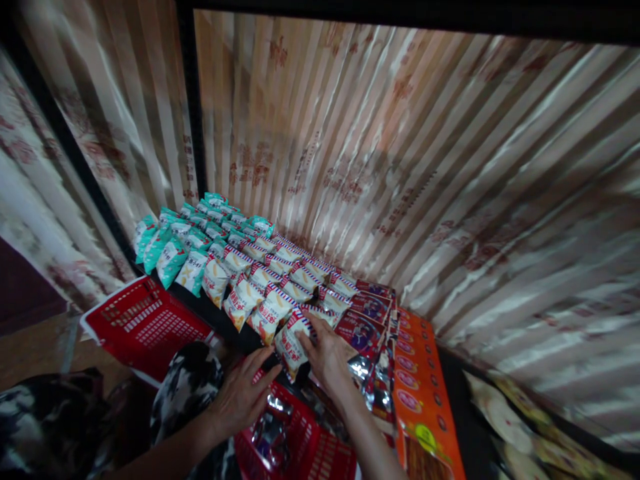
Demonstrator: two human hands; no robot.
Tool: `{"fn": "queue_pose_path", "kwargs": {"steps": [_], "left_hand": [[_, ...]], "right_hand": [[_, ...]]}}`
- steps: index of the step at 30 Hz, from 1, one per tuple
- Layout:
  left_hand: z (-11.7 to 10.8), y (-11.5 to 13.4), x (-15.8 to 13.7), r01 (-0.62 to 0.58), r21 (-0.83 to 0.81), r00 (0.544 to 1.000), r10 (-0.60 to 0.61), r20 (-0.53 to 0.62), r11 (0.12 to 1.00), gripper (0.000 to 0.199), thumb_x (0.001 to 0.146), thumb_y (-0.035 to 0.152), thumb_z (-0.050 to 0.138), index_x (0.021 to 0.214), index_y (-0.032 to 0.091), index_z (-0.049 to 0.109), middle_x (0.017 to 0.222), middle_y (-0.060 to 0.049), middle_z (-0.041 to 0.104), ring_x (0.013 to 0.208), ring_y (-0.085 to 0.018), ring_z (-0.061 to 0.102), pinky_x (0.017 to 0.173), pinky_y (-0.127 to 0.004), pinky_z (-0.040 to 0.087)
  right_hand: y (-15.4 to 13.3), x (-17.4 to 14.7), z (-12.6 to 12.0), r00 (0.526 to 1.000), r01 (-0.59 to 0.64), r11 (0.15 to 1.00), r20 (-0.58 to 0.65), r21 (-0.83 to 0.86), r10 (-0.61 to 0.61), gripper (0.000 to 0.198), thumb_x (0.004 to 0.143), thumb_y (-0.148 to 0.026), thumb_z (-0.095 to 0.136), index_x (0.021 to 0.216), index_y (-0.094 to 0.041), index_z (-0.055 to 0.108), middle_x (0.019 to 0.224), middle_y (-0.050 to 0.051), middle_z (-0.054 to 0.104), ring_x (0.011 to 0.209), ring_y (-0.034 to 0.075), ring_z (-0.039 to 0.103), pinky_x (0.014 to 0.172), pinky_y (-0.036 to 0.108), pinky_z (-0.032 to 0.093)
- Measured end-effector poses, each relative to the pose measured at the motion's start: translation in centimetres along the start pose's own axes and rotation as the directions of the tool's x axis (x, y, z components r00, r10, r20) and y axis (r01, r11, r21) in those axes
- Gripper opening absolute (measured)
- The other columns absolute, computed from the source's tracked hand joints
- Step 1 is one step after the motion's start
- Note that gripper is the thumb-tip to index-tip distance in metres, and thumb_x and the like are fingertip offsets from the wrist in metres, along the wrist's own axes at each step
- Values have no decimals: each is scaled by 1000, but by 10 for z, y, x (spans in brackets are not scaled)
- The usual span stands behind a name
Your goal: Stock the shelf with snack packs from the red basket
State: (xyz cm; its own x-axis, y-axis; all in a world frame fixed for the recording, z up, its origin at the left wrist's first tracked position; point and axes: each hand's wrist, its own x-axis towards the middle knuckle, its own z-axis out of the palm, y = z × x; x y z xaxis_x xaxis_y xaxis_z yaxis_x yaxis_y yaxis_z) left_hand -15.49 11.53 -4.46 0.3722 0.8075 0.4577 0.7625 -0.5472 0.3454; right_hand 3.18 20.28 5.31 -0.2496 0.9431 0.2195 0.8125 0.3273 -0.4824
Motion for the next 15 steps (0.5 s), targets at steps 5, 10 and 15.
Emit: {"fn": "queue_pose_path", "kwargs": {"steps": [5, 10, 15], "left_hand": [[5, 2, 1, -36, 92, 998, 31, 53, 995, 61, 80, 10, 47, 137, 26, 32, 149, -6, 25, 133, -25, 27, 94, -39, 45], [6, 3, 3, -36, 111, 996, 27, 80, 993, 66, 79, 8, 47, 140, 25, 28, 150, -6, 22, 134, -24, 24, 97, -38, 42], [8, 3, 2, -35, 99, 995, 26, 99, 994, 65, 80, 9, 45, 140, 25, 27, 150, -7, 21, 135, -25, 24, 97, -38, 42]], "right_hand": [[3, 2, 5, 998, 56, 998, 12, 36, -57, 42, 85, -37, 48, 124, -24, 52, 120, 9, 60, 109, 22, 57, 92, 39, 47], [7, 1, -6, 999, 50, 997, -20, 66, -48, 43, 85, -44, 46, 122, -24, 53, 120, 9, 61, 108, 23, 58, 91, 39, 48], [30, 14, -20, 993, -16, 1000, -116, -5, 15, 40, 88, -41, 36, 113, -20, 60, 111, 11, 65, 103, 24, 60, 88, 39, 48]]}}
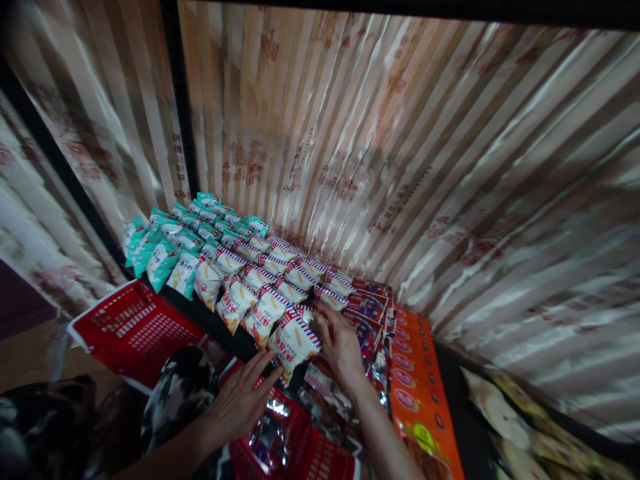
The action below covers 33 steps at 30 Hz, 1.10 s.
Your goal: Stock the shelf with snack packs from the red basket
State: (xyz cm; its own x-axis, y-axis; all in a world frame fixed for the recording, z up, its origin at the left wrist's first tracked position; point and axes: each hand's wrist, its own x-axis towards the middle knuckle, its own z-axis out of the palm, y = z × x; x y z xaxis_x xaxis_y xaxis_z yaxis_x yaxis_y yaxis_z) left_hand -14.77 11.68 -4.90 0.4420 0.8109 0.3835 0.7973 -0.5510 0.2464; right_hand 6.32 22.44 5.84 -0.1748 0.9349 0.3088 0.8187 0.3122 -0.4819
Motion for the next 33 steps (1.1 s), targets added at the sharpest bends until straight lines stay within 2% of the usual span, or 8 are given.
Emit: {"fn": "queue_pose_path", "kwargs": {"steps": [5, 10, 15, 22, 27, 33], "left_hand": [[5, 1, -1, -2, 18, 1000, 3, -20, 1000, 66, 79, 9, 45, 141, 26, 27, 150, -6, 22, 134, -25, 26, 96, -37, 44], [2, 2, 1, -12, 28, 1000, 13, -17, 1000, 66, 79, 10, 46, 141, 24, 27, 149, -8, 22, 134, -26, 26, 95, -37, 44], [2, 2, 2, -4, 29, 1000, 4, -18, 1000, 65, 81, 11, 45, 142, 26, 26, 150, -8, 20, 135, -27, 24, 96, -37, 44], [4, 2, 3, -1, 8, 1000, 1, -31, 1000, 67, 79, 10, 47, 141, 26, 26, 149, -10, 21, 134, -27, 26, 94, -39, 45], [6, 1, 3, 7, 17, 1000, -7, -30, 1000, 68, 79, 10, 47, 141, 26, 26, 150, -9, 19, 134, -27, 24, 95, -39, 45], [7, 1, 4, -8, 21, 998, 10, -60, 1000, 65, 81, 11, 44, 142, 24, 26, 150, -10, 19, 135, -27, 23, 95, -37, 44]], "right_hand": [[15, 19, -2, 976, 170, 977, 156, -125, -150, 36, 84, -32, 46, 115, -21, 60, 115, 9, 64, 110, 24, 55, 94, 41, 43], [13, 30, 2, 941, 243, 950, 286, -196, -182, 42, 80, -24, 54, 122, -22, 55, 117, 8, 63, 113, 23, 51, 92, 36, 44], [15, 36, 0, 953, 181, 949, 283, -258, -105, 43, 78, -28, 58, 120, -20, 58, 116, 11, 62, 108, 24, 55, 90, 35, 44], [22, 41, -6, 961, 85, 987, 274, -135, -46, 42, 77, -45, 56, 110, -19, 63, 109, 11, 65, 101, 26, 59, 84, 36, 45], [20, 42, 4, 954, 18, 1000, 298, 23, -24, 37, 77, -44, 55, 103, -19, 63, 97, 7, 68, 85, 22, 63, 75, 32, 48], [16, 39, 13, 970, 43, 998, 240, -35, -33, 39, 77, -38, 54, 106, -13, 61, 103, 14, 65, 93, 25, 63, 81, 34, 47]]}}
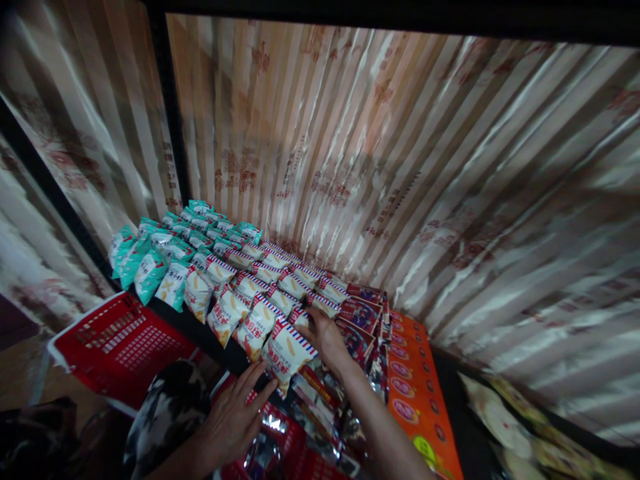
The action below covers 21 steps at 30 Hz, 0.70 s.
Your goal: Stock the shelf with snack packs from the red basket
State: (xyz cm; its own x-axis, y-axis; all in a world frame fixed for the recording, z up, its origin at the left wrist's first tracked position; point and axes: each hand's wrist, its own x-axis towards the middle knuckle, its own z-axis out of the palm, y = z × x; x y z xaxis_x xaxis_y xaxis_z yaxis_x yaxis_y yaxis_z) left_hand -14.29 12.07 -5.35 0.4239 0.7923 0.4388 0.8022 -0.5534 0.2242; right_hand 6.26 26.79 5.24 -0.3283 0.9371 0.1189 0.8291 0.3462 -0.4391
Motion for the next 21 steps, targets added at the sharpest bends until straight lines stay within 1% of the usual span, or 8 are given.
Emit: {"fn": "queue_pose_path", "kwargs": {"steps": [3, 7, 9, 11, 15, 18, 21], "left_hand": [[-3, 0, 0, -24, 9, 999, 24, -28, 1000, 64, 81, 11, 44, 142, 22, 27, 149, -12, 20, 134, -27, 25, 94, -37, 45], [-9, 3, 2, -53, 40, 997, 56, -62, 998, 63, 81, 10, 42, 141, 24, 28, 148, -10, 23, 133, -27, 27, 91, -36, 47], [-12, 6, 4, -57, 51, 995, 61, -80, 997, 62, 81, 9, 41, 141, 25, 29, 148, -9, 25, 133, -27, 28, 91, -36, 47], [-13, 9, 8, -62, 55, 993, 67, -99, 997, 60, 82, 10, 42, 139, 25, 32, 147, -8, 27, 132, -27, 29, 90, -35, 48], [-10, 11, 15, -82, 54, 989, 88, -122, 995, 57, 81, 11, 44, 136, 24, 38, 147, -6, 28, 132, -27, 29, 90, -35, 48], [-4, 8, 15, -82, 72, 988, 90, -122, 994, 60, 80, 10, 43, 138, 25, 35, 148, -5, 26, 135, -28, 23, 93, -36, 46], [2, 4, 13, -67, 92, 990, 78, -118, 993, 61, 82, 10, 43, 140, 25, 32, 149, -5, 24, 136, -28, 21, 95, -37, 44]], "right_hand": [[3, -2, 1, 1000, -8, 1000, -19, 2, 8, 38, 78, -39, 54, 107, -15, 61, 105, 13, 65, 95, 24, 62, 83, 35, 47], [7, -5, 1, 1000, -2, 998, -24, 68, 4, 40, 78, -40, 54, 113, -20, 58, 111, 10, 65, 98, 23, 62, 83, 35, 48], [8, -6, -1, 1000, -2, 996, -30, 89, 5, 42, 79, -42, 54, 114, -20, 57, 113, 10, 64, 100, 23, 61, 84, 35, 47], [8, -7, -3, 998, -9, 996, -62, 85, 14, 41, 81, -43, 50, 114, -19, 57, 111, 10, 65, 99, 23, 62, 85, 35, 48], [18, 0, -12, 988, -20, 1000, -152, -6, 19, 37, 87, -39, 39, 109, -17, 61, 104, 10, 67, 94, 22, 63, 84, 35, 48], [29, 12, -17, 978, -10, 992, -206, -125, -16, 35, 87, -31, 38, 109, -18, 62, 106, 11, 67, 99, 23, 61, 89, 37, 45], [33, 24, -21, 987, -20, 973, -160, -229, -18, 37, 88, -27, 38, 117, -21, 59, 112, 8, 65, 106, 22, 57, 92, 36, 43]]}}
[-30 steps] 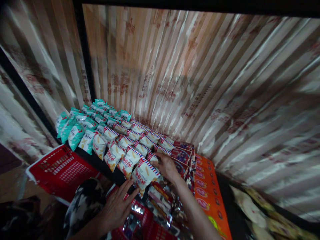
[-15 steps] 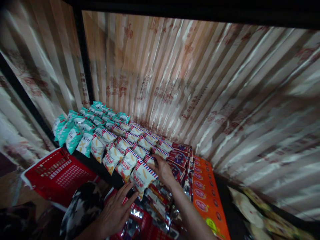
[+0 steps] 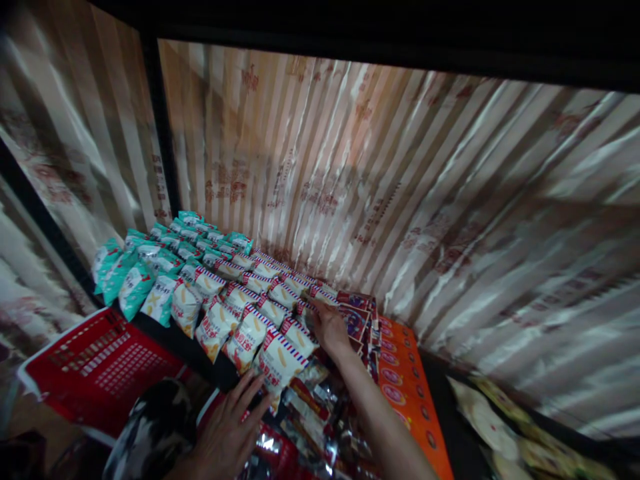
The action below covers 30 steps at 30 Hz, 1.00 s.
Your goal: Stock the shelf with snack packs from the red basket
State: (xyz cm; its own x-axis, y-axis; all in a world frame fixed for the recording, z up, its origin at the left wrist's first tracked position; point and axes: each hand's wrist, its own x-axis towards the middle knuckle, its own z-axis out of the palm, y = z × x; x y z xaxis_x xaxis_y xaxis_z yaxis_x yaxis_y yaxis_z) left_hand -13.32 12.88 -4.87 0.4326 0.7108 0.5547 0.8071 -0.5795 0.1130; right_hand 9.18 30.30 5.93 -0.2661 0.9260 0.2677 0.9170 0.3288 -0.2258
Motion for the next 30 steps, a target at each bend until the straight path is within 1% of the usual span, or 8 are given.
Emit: {"fn": "queue_pose_path", "kwargs": {"steps": [4, 8, 12, 18, 20, 23, 26, 30], "left_hand": [[7, -2, -1, 0, -10, 1000, 0, -26, 1000, 61, 82, 11, 42, 140, 25, 32, 149, -6, 24, 135, -27, 22, 95, -34, 44], [14, -1, -1, 5, -13, 999, -6, -53, 1000, 63, 79, 9, 41, 139, 25, 33, 149, -7, 23, 134, -27, 24, 94, -34, 45], [15, 0, 2, 22, 6, 996, -21, -82, 1000, 63, 79, 8, 39, 139, 26, 34, 149, -5, 25, 134, -26, 26, 91, -31, 47], [12, -1, 4, -4, 13, 995, 5, -96, 1000, 61, 79, 9, 42, 138, 25, 36, 146, -7, 30, 134, -26, 27, 92, -31, 46], [14, -1, 4, -6, 21, 995, 8, -103, 1000, 60, 79, 9, 43, 137, 24, 38, 146, -7, 31, 134, -26, 27, 91, -30, 46], [19, -2, 2, 8, 24, 996, -6, -87, 1000, 60, 78, 10, 45, 136, 24, 38, 145, -7, 32, 134, -27, 26, 93, -30, 45], [23, -2, 0, 8, 28, 997, -5, -82, 1000, 62, 77, 10, 46, 137, 24, 38, 145, -7, 32, 134, -27, 26, 94, -31, 45], [29, -1, -1, 3, 34, 992, 1, -122, 999, 64, 75, 9, 44, 136, 26, 38, 145, -6, 32, 134, -26, 27, 93, -30, 45]], "right_hand": [[-6, 12, -3, 993, -40, 991, 105, -128, 53, 40, 87, -29, 42, 124, -21, 55, 113, 9, 65, 108, 24, 55, 89, 36, 43], [-9, 20, -1, 984, -58, 993, 159, -106, 74, 36, 84, -28, 48, 117, -22, 60, 110, 8, 67, 104, 23, 57, 88, 33, 42], [-7, 27, 5, 983, -99, 994, 154, -37, 103, 26, 84, -26, 48, 99, -22, 68, 97, 5, 70, 90, 18, 62, 80, 26, 44], [-14, 27, 14, 989, -61, 997, 132, -39, 66, 25, 85, -27, 47, 96, -20, 67, 99, 8, 69, 93, 20, 62, 84, 30, 44], [-13, 25, 15, 991, -46, 999, 125, -27, 49, 26, 85, -28, 47, 101, -20, 66, 102, 8, 69, 94, 20, 62, 85, 30, 44], [-3, 28, 12, 996, -67, 997, 58, -30, 69, 32, 86, -30, 45, 111, -21, 62, 107, 8, 67, 97, 19, 62, 84, 30, 45], [14, 38, 4, 993, -119, 981, -19, -156, 117, 34, 88, -28, 41, 114, -19, 60, 113, 10, 65, 105, 20, 59, 91, 32, 43], [36, 55, -2, 987, -152, 951, 12, -270, 161, 35, 87, -23, 42, 118, -16, 58, 111, 11, 66, 107, 20, 58, 99, 34, 36]]}}
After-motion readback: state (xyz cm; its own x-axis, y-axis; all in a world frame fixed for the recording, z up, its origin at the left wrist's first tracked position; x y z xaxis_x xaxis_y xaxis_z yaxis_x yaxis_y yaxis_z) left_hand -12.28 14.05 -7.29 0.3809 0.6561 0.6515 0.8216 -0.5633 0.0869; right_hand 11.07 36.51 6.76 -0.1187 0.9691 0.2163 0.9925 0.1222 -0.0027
